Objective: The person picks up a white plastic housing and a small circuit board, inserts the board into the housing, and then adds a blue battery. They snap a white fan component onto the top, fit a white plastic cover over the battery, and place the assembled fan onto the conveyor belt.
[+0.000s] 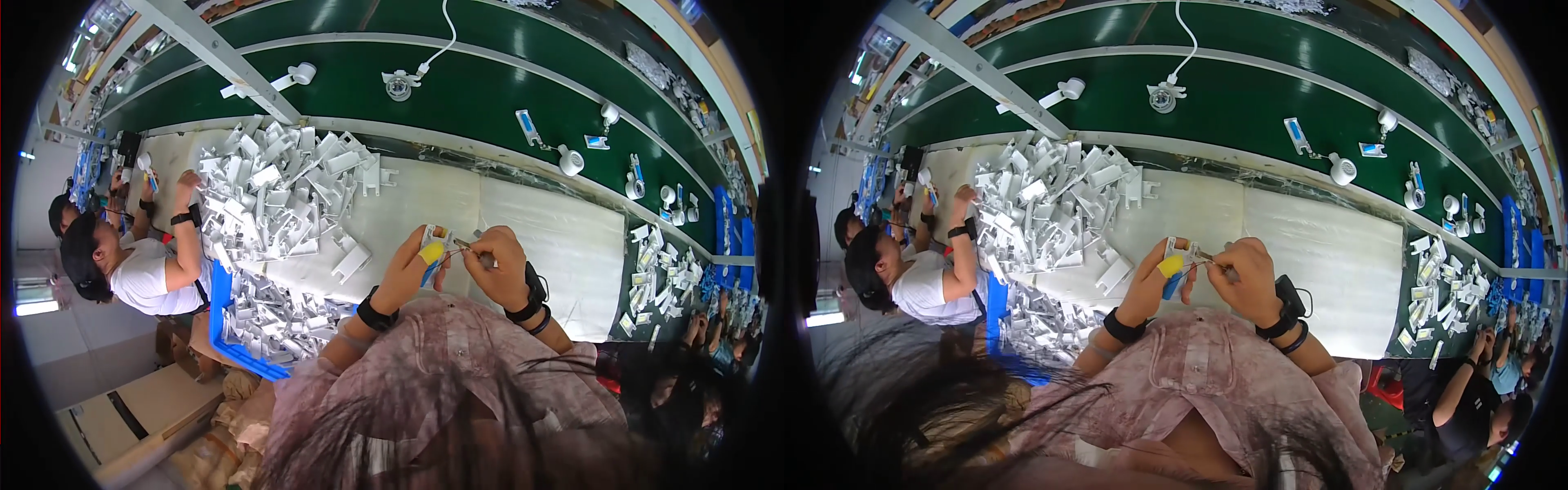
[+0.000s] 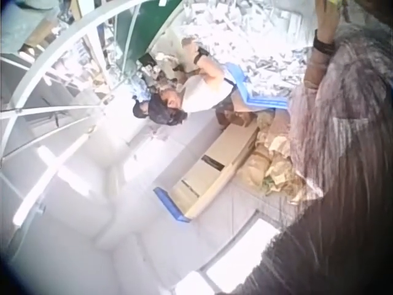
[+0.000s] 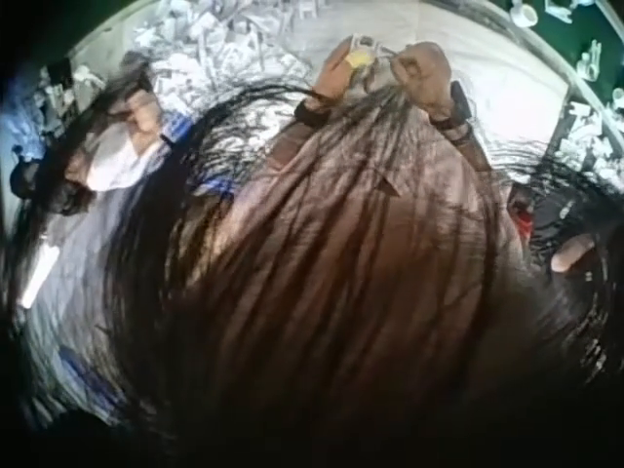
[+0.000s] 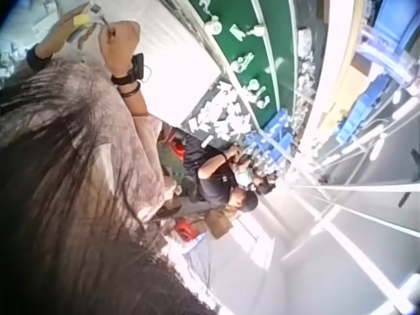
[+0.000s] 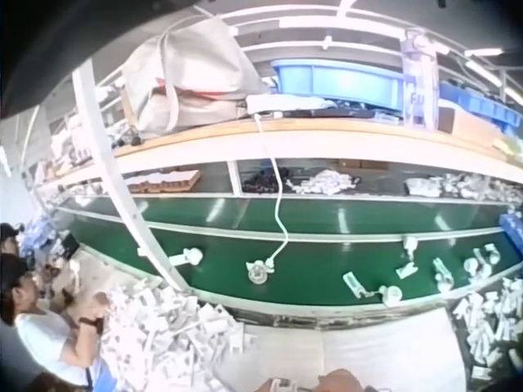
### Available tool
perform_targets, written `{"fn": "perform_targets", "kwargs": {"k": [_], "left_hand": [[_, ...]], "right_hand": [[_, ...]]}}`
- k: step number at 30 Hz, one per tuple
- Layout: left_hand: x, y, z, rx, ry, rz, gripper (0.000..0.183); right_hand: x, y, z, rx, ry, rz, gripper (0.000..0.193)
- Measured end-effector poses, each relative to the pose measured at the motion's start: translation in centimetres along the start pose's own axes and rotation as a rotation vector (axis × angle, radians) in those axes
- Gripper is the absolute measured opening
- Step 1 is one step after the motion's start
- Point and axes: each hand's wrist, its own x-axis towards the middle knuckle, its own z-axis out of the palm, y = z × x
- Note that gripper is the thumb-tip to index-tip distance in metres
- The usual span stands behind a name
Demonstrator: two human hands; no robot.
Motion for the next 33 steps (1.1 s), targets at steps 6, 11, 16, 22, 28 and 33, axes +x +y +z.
{"fn": "perform_targets", "kwargs": {"k": [6, 11, 16, 22, 28, 33], "left_hand": [[0.3, -1.0, 0.0, 0.060, -0.007, 0.073, 0.028], [-0.1, -0.6, 0.7, 0.139, 0.022, 0.148, 0.036], [-0.4, 0.3, 1.2, 0.286, -0.031, 0.134, 0.045], [-0.7, 0.3, 1.3, 0.311, -0.006, 0.140, 0.044], [-0.6, 0.3, 1.4, 0.391, -0.030, 0.161, 0.041], [-0.5, -0.3, 1.1, 0.389, -0.020, 0.194, 0.039]], "right_hand": [[0.1, -0.8, 0.2, 0.084, 0.035, 0.022, 0.017], [0.1, -0.8, -0.2, -0.006, -0.112, -0.081, 0.019], [-0.1, -1.1, 0.1, -0.047, 0.046, -0.139, 0.022], [0.0, -1.1, 0.3, -0.058, 0.073, -0.146, 0.024], [-0.1, -1.2, 0.1, -0.082, 0.088, -0.164, 0.026], [-0.1, -0.9, 0.2, -0.070, 0.068, -0.176, 0.026]]}}
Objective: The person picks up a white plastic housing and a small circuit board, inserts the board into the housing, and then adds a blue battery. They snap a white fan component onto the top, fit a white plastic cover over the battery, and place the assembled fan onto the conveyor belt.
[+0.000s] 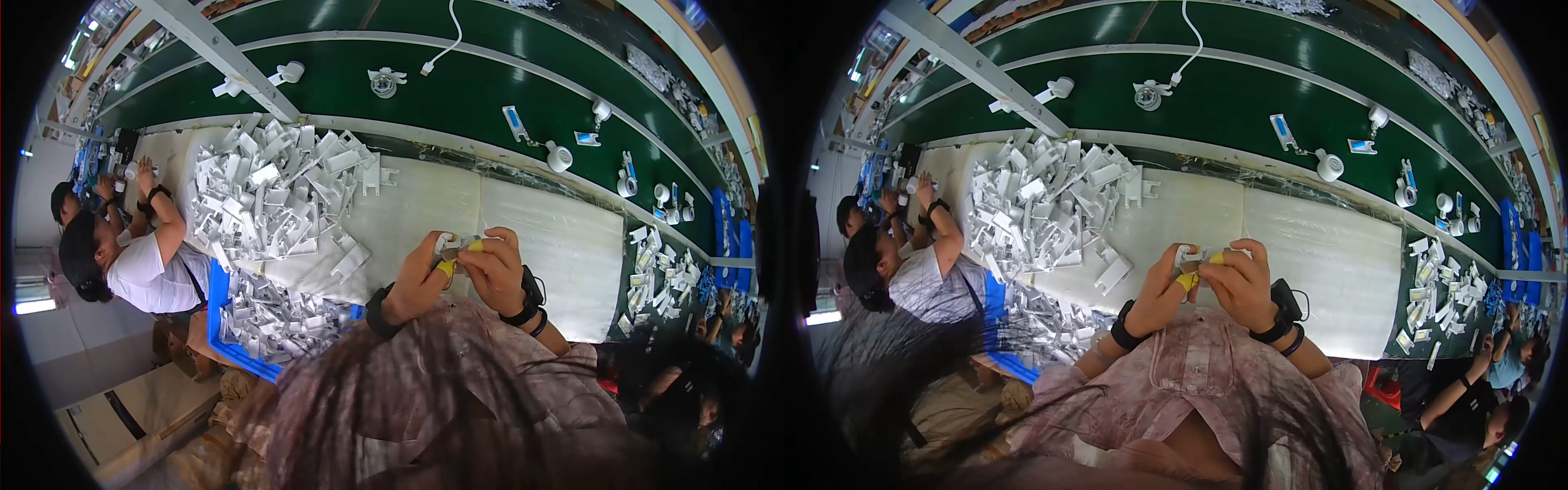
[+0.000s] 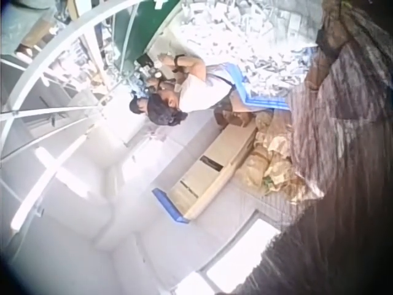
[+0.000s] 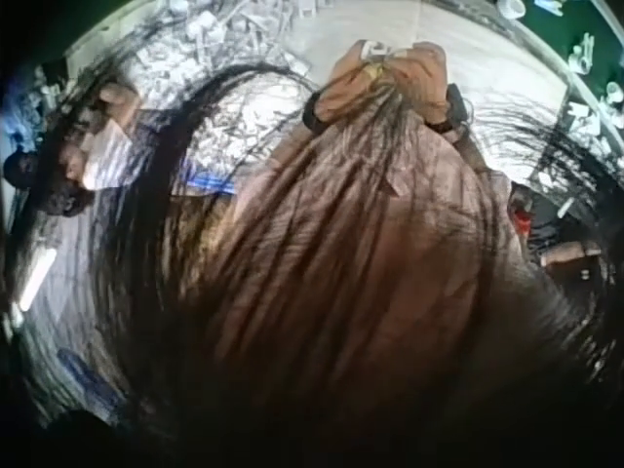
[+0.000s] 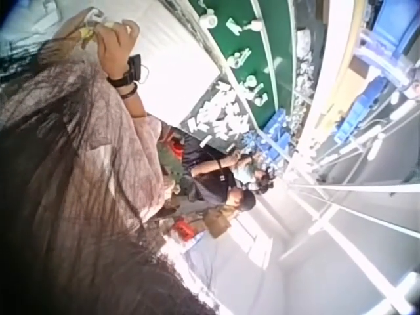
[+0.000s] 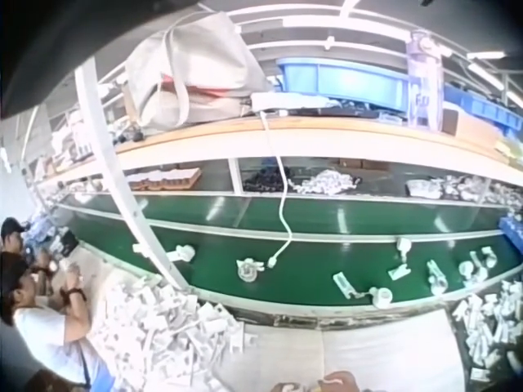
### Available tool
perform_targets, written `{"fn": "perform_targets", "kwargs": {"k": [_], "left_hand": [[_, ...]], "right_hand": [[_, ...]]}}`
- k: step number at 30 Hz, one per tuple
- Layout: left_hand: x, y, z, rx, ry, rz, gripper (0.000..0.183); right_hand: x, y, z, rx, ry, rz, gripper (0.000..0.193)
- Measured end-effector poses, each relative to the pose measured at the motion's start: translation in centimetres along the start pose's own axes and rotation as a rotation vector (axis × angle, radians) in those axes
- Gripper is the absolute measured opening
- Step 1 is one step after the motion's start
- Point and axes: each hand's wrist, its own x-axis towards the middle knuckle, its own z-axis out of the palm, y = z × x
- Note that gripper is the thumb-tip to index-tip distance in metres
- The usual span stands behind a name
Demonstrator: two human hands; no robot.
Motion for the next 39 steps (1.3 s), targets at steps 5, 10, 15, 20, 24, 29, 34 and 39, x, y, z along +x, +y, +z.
{"fn": "perform_targets", "kwargs": {"k": [5, 10, 15, 20, 24, 29, 34, 39], "left_hand": [[0.0, 0.7, 0.1, 0.006, 0.007, -0.035, 0.038], [0.2, 0.4, 0.1, 0.012, -0.005, -0.031, 0.037], [0.2, 0.3, 0.2, 0.024, 0.014, -0.008, 0.037], [0.2, 0.0, 0.1, -0.060, -0.015, -0.007, 0.036], [0.0, 0.5, 0.2, -0.060, -0.008, 0.080, 0.037], [0.1, 0.0, 0.2, 0.019, -0.007, 0.075, 0.039], [-0.1, -0.5, 0.5, 0.038, 0.022, 0.053, 0.035], [0.0, -1.2, 0.7, 0.064, 0.044, 0.084, 0.034]], "right_hand": [[-0.1, 0.1, -0.1, 0.012, -0.037, -0.009, 0.028], [-0.2, 0.3, -0.1, -0.004, -0.032, -0.009, 0.029], [-0.1, 0.4, 0.2, -0.017, 0.007, -0.015, 0.027], [-0.7, 0.7, 0.6, -0.017, 0.021, 0.033, 0.028], [-0.1, 0.3, 0.1, 0.013, -0.005, 0.055, 0.027], [-0.2, 0.5, -0.2, -0.003, -0.035, 0.034, 0.028], [-0.3, 0.7, 0.0, 0.013, -0.047, 0.017, 0.029], [-0.3, 0.6, -0.1, -0.001, -0.044, 0.023, 0.029]]}}
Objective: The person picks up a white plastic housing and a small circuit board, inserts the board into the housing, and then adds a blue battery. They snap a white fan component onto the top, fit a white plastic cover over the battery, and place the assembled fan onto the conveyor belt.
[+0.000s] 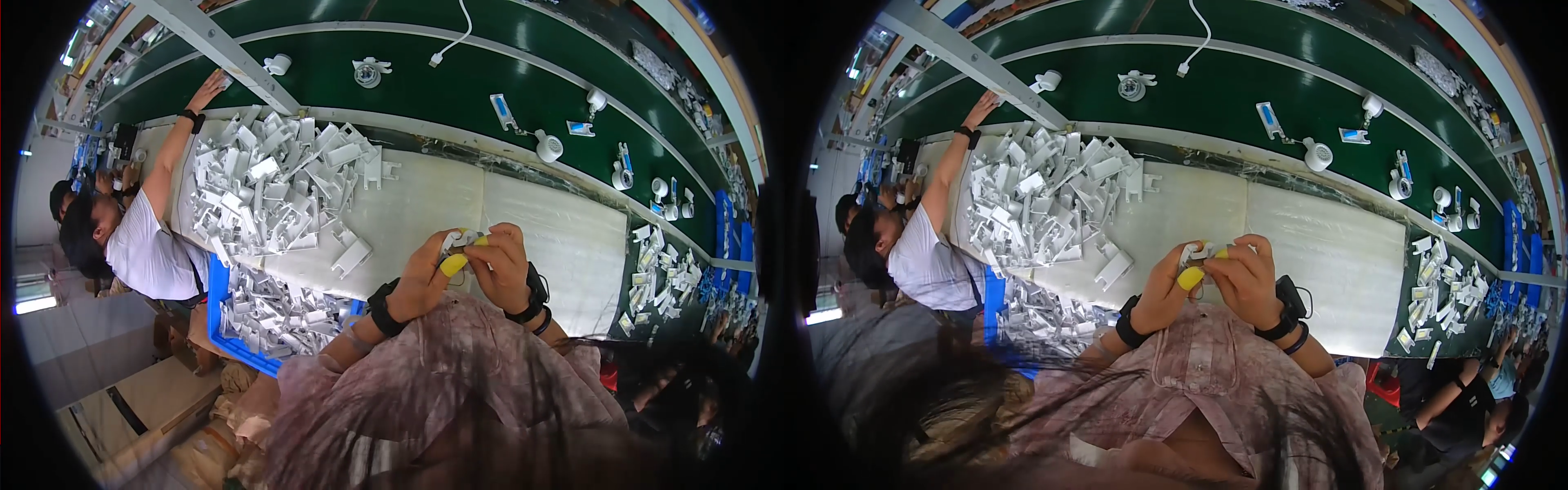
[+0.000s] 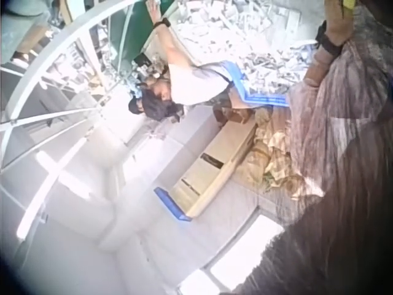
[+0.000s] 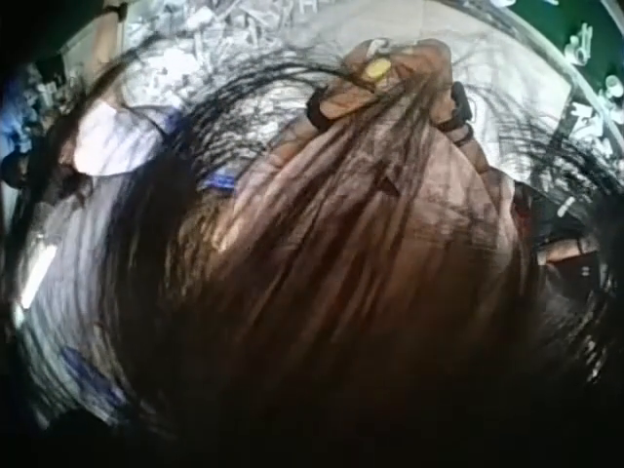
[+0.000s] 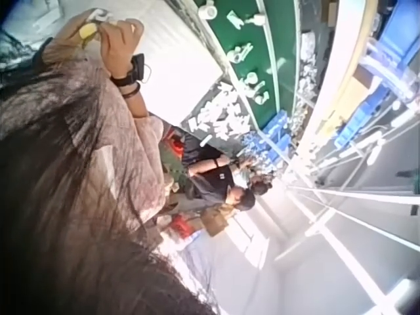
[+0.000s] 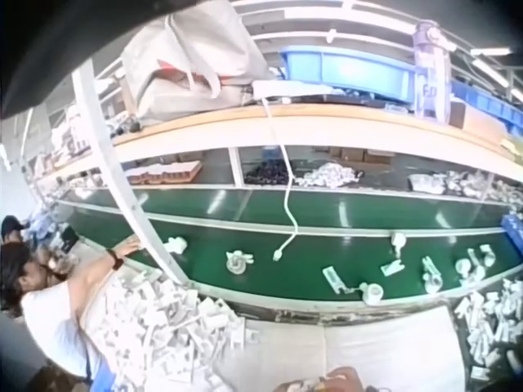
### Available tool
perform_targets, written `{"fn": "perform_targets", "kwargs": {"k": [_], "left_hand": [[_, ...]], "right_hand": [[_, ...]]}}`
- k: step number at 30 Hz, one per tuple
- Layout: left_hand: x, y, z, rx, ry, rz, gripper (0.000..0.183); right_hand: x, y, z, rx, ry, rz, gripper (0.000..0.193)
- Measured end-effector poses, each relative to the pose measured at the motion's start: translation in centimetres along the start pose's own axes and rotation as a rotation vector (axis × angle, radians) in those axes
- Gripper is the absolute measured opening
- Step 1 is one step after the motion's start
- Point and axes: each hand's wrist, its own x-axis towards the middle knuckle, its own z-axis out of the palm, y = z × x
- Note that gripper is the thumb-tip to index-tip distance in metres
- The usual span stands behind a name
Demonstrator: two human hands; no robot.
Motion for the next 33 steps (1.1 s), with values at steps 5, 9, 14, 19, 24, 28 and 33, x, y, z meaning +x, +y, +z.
{"fn": "perform_targets", "kwargs": {"k": [5, 9, 14, 19, 24, 28, 33], "left_hand": [[0.2, -0.4, 0.1, 0.097, 0.041, 0.016, 0.029], [0.6, 0.0, 0.1, -0.045, 0.061, -0.035, 0.027], [1.7, -2.5, -0.8, -0.232, 0.067, -0.321, 0.040], [2.5, -4.4, -1.6, -0.221, 0.248, -0.296, 0.046], [2.7, -6.3, -3.5, -0.194, 0.165, -0.368, 0.037], [3.1, -6.8, -3.7, -0.186, 0.142, -0.392, 0.033], [3.2, -8.4, -4.3, -0.209, 0.083, -0.345, 0.029]], "right_hand": [[-0.1, -0.1, 0.3, -0.006, 0.013, 0.027, 0.028], [-0.4, 0.5, 1.2, -0.001, 0.030, 0.071, 0.024], [0.8, 3.4, 2.2, 0.150, -0.114, 0.175, 0.012], [3.8, 10.6, 4.7, 0.274, -0.116, 0.380, 0.008], [8.5, 20.4, 8.9, 0.255, 0.030, 0.400, 0.010], [11.7, 26.6, 9.6, 0.111, 0.112, 0.407, 0.013], [8.9, 31.1, 6.4, -1.053, -0.080, 0.381, 0.025]]}}
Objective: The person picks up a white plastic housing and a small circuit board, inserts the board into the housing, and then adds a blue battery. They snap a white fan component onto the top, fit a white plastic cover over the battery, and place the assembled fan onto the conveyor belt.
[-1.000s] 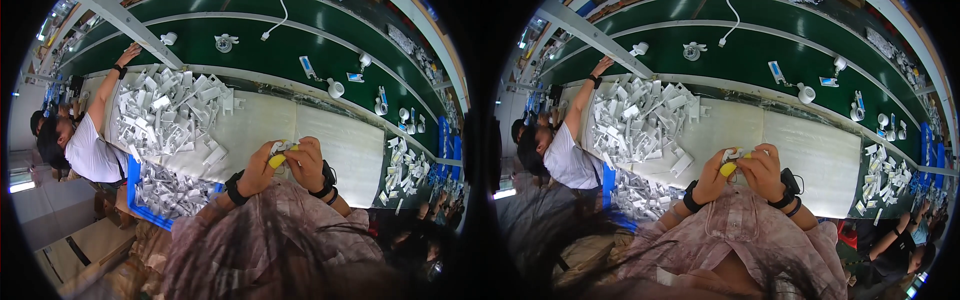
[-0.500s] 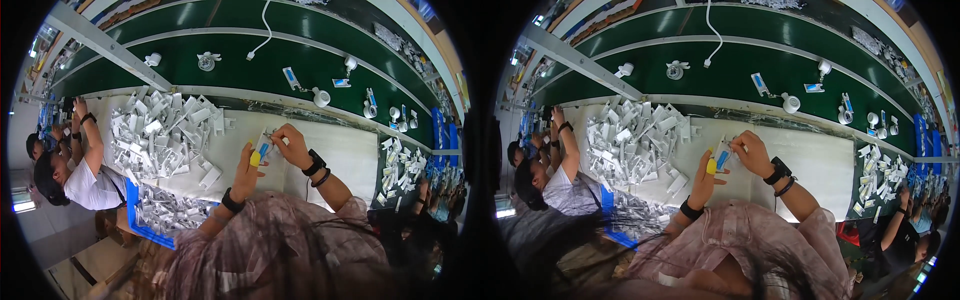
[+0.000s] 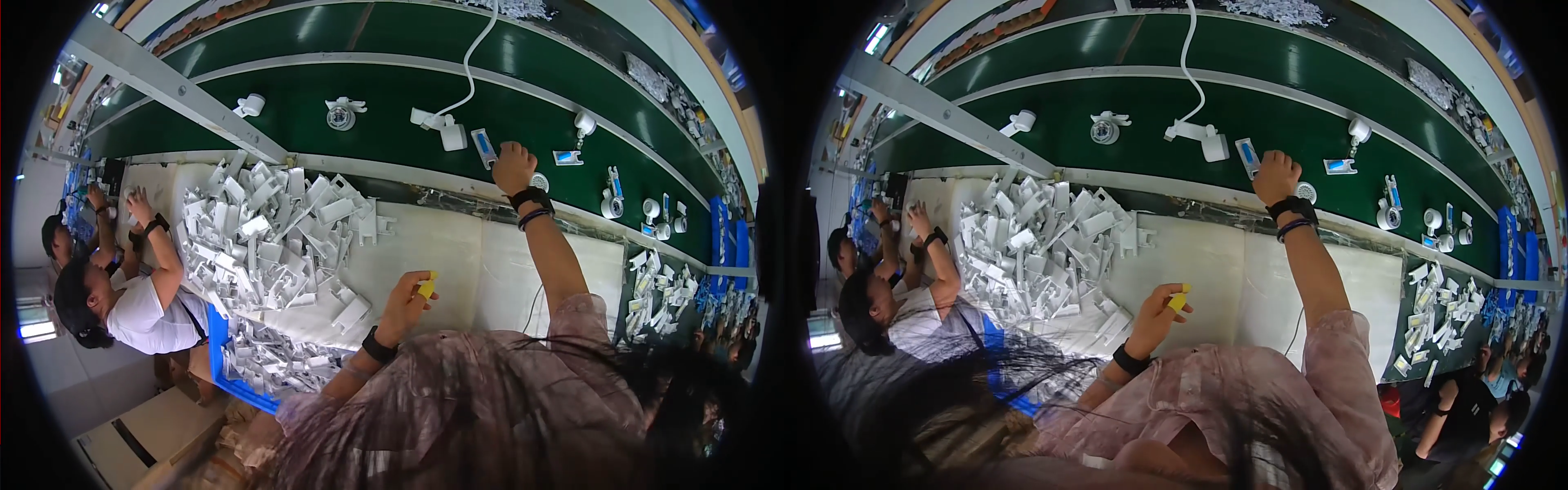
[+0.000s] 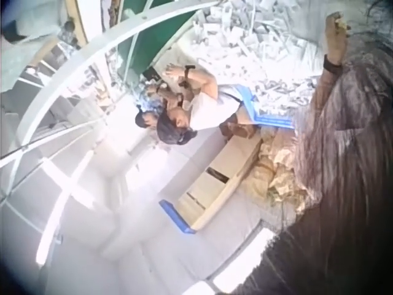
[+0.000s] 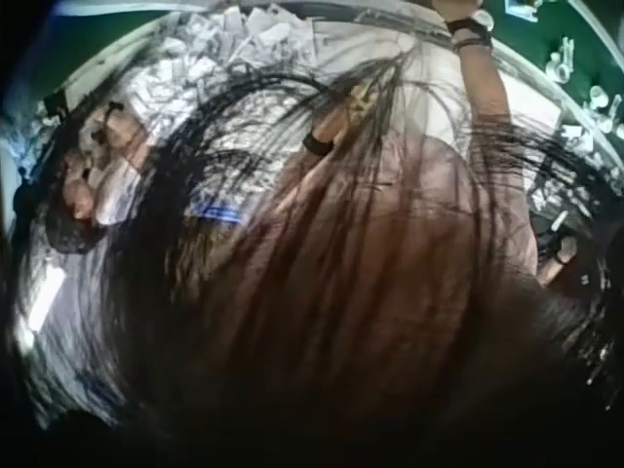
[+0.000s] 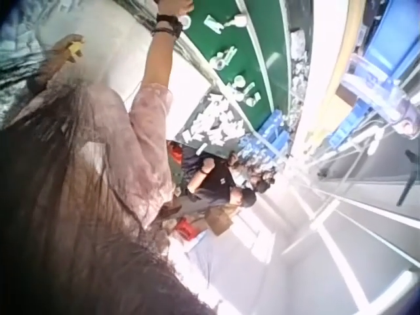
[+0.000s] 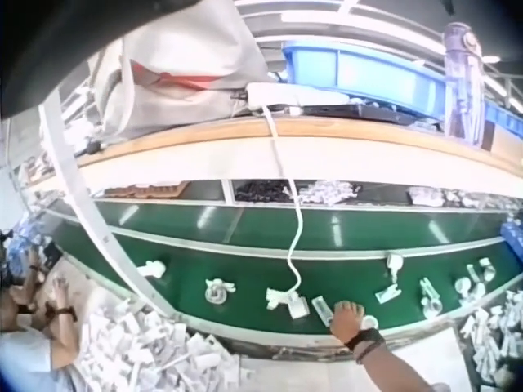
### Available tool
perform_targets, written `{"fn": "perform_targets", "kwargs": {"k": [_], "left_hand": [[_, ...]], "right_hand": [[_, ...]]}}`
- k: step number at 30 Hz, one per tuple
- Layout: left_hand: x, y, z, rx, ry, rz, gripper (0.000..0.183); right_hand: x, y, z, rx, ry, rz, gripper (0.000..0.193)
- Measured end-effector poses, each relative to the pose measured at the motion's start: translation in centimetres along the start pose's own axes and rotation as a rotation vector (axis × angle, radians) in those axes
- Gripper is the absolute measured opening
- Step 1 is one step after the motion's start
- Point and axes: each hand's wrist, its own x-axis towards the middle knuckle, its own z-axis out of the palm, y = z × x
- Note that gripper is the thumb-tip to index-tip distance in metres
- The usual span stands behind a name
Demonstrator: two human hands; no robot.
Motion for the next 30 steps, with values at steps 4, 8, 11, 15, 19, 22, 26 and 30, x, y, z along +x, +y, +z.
{"fn": "perform_targets", "kwargs": {"k": [4, 8, 11, 15, 19, 22, 26, 30], "left_hand": [[0.3, -0.2, 0.0, -0.007, 0.017, -0.028, 0.027], [0.5, -0.2, 0.8, 0.004, -0.031, -0.012, 0.027], [0.3, 0.8, 1.2, 0.058, -0.079, -0.009, 0.029], [-0.3, 1.2, 1.9, 0.461, 0.137, 0.280, 0.051], [0.1, 3.2, 2.7, 0.619, 0.161, 0.604, 0.066], [-0.6, 3.5, 2.0, 0.639, -0.135, 0.456, 0.059], [-1.7, 5.0, 2.5, 0.377, -0.270, 0.230, 0.052], [-2.6, 6.3, 1.9, 0.403, -0.321, 0.159, 0.047]], "right_hand": [[-3.0, 3.4, -1.3, 0.008, -0.123, -0.299, 0.015], [-4.3, 3.8, -2.6, -0.044, -0.182, -0.385, 0.017], [-5.5, 3.1, -5.6, 0.485, -0.522, -0.308, 0.016], [-9.5, 1.8, -10.1, 1.425, -0.958, -0.038, 0.012], [-12.9, -1.0, -17.8, 1.871, -1.280, 0.177, 0.013], [-13.8, -2.7, -21.6, 1.895, -1.207, -0.074, 0.012], [-13.9, -2.4, -23.1, 1.910, -1.269, -0.123, 0.017], [-13.1, -1.6, -24.3, 1.471, -1.209, -0.370, 0.019]]}}
